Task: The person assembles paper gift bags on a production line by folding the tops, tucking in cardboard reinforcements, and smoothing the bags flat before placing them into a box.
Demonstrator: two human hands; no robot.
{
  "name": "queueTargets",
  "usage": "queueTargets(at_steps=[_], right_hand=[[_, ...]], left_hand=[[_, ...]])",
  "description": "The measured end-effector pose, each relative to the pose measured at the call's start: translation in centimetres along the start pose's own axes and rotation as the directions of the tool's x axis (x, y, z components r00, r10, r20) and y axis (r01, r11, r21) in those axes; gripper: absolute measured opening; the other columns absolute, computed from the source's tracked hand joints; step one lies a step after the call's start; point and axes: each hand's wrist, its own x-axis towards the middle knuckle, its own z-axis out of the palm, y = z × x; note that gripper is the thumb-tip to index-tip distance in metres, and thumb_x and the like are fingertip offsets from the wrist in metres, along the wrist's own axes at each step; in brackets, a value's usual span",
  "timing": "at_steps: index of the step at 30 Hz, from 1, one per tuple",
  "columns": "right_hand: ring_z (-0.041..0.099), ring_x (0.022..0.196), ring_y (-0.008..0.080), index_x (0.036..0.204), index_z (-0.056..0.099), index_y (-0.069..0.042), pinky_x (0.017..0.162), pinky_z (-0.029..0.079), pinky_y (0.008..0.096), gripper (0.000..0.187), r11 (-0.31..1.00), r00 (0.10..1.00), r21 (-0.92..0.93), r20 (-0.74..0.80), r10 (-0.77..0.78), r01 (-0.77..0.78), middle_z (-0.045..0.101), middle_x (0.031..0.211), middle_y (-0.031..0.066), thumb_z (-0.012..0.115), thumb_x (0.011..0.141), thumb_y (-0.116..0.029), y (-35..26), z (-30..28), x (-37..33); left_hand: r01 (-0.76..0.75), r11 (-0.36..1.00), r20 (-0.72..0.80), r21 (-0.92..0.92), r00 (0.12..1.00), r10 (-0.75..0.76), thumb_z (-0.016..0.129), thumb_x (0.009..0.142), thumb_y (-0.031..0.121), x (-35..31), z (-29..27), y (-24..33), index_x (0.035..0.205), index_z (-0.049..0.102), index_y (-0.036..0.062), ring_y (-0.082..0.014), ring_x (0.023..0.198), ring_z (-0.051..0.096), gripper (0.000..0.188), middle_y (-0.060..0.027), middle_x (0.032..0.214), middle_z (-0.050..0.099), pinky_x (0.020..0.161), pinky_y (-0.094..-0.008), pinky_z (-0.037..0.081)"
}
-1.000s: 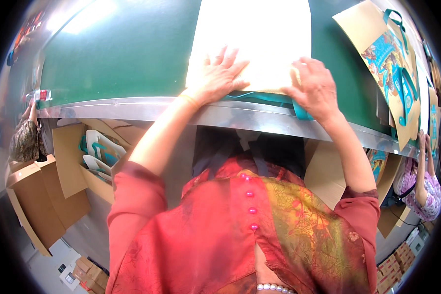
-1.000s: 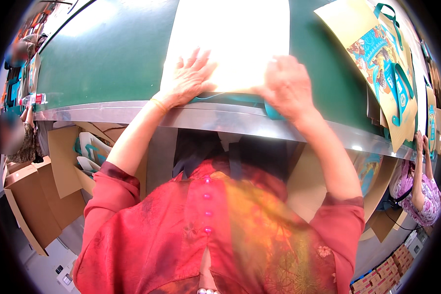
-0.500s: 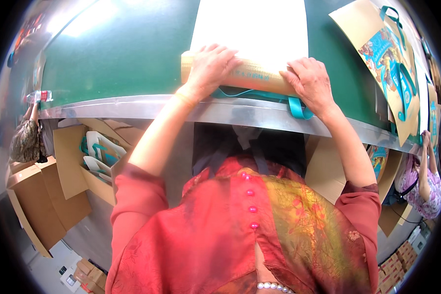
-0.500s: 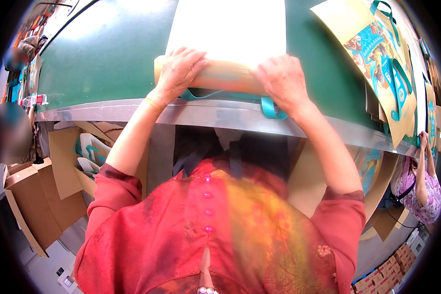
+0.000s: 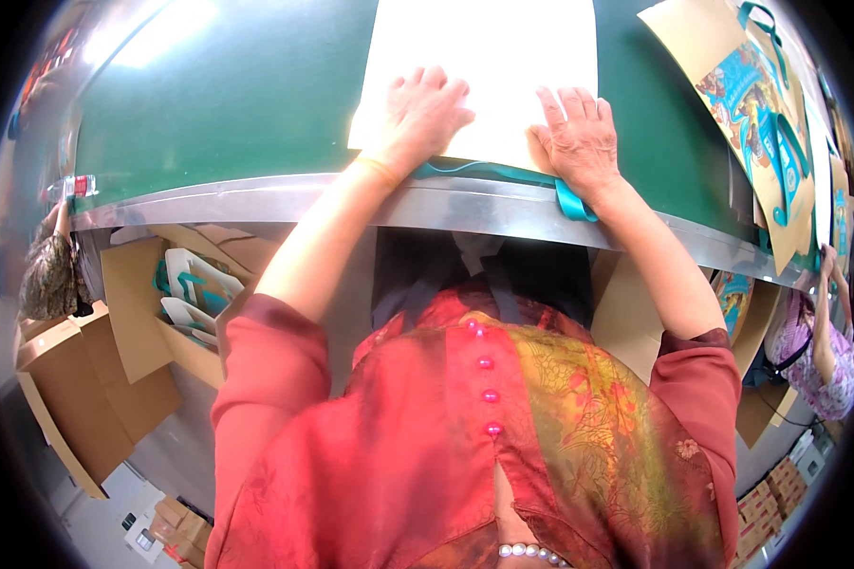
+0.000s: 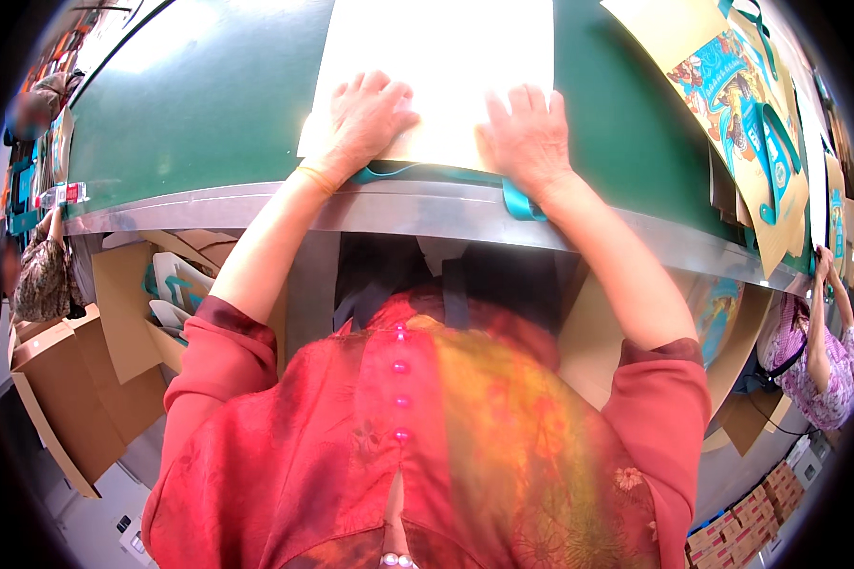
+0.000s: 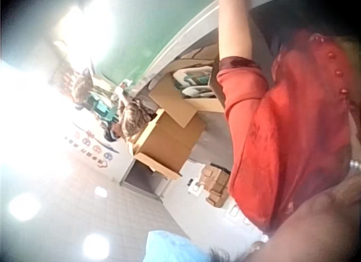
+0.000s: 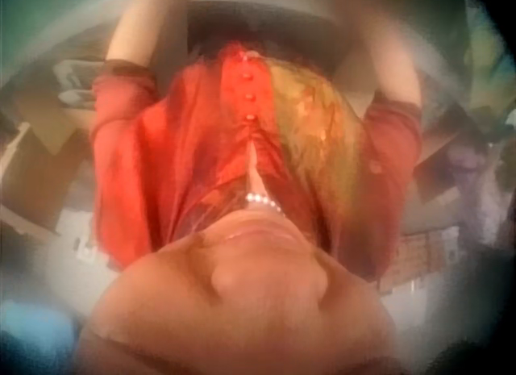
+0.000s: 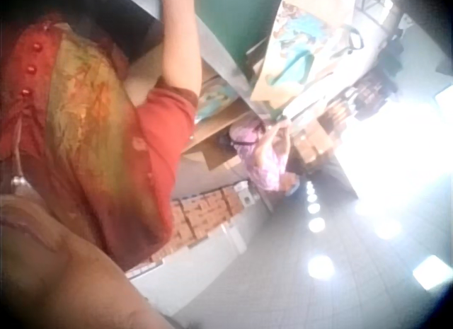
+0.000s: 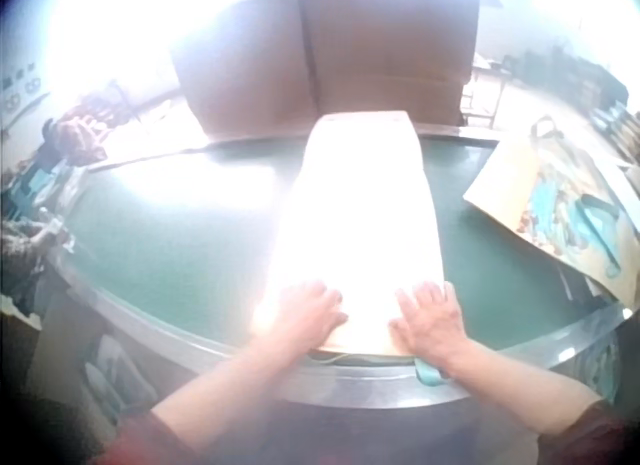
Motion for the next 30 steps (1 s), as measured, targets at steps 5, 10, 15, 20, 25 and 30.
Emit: queueTargets(at_steps=[5,10,15,20,25,30], right_hand=[[0.015,0.140,0.0382,0.141,0.037,-0.012,0.111,0.014,0.0543,0.070,0.993,0.927,0.116,0.375,-0.007,-0.039,0.023,0.150,0.0182,0.041,0.090,-0.059,-0.5,-0.9,0.9],[0.019,0.138,0.0416,0.140,0.041,-0.012,0.109,0.015,0.0593,0.074,0.995,0.933,0.096,0.359,-0.024,-0.011,0.027,0.149,0.0214,0.044,0.085,-0.062,-0.8,0.2,0.6],[0.017,0.139,0.0414,0.140,0.041,-0.011,0.110,0.011,0.0585,0.078,0.996,0.923,0.086,0.385,-0.005,-0.030,0.025,0.151,0.0195,0.044,0.083,-0.064,-0.8,0.1,0.6],[0.008,0.143,0.0376,0.143,0.037,-0.013,0.113,0.005,0.0545,0.076,0.982,0.909,0.167,0.417,0.006,-0.084,0.020,0.153,0.0160,0.039,0.087,-0.063,-0.4,-0.2,0.8],[0.021,0.140,0.0346,0.140,0.040,-0.005,0.114,0.014,0.0472,0.064,0.856,0.940,0.473,0.339,0.041,-0.208,0.032,0.148,0.0166,0.046,0.091,-0.046,1.4,-0.4,1.3],[0.048,0.125,0.0294,0.126,0.054,-0.001,0.103,0.039,0.0336,0.040,0.641,0.953,0.721,0.092,0.288,-0.263,0.055,0.129,0.0179,0.049,0.087,-0.008,8.0,0.0,1.6]], left_hand=[[0.028,0.993,-0.045,-0.116,0.998,-0.033,0.066,0.078,0.029,-0.7,0.2,-0.4,0.081,0.060,0.0127,-0.0256,0.090,0.052,0.018,-0.0054,0.086,0.055,0.082,-0.0407,0.038],[-0.158,0.969,-0.002,-0.192,0.987,0.161,0.063,0.079,0.022,-1.0,-1.2,-1.0,0.072,0.055,0.0126,-0.0240,0.083,0.052,0.014,-0.0037,0.079,0.052,0.079,-0.0399,0.041],[-0.277,0.941,0.207,-0.192,0.926,0.315,0.057,0.087,0.022,-3.4,-4.5,-2.3,0.114,0.056,0.0060,-0.0292,0.109,0.048,0.031,-0.0109,0.112,0.052,0.096,-0.0376,0.040],[-0.430,0.879,0.384,-0.208,0.791,0.477,0.057,0.084,0.015,-1.7,-7.1,-2.5,0.114,0.052,0.0047,-0.0284,0.105,0.050,0.032,-0.0121,0.108,0.052,0.094,-0.0374,0.042],[-0.518,0.851,0.408,-0.088,0.760,0.506,0.055,0.081,0.010,-1.7,-7.0,-2.1,0.114,0.050,0.0045,-0.0258,0.102,0.052,0.034,-0.0103,0.108,0.053,0.089,-0.0351,0.045],[-0.437,0.892,0.293,-0.112,0.844,0.450,0.050,0.084,0.007,-1.7,-7.1,-2.6,0.111,0.051,0.0033,-0.0264,0.100,0.057,0.027,-0.0109,0.106,0.058,0.084,-0.0351,0.049]])
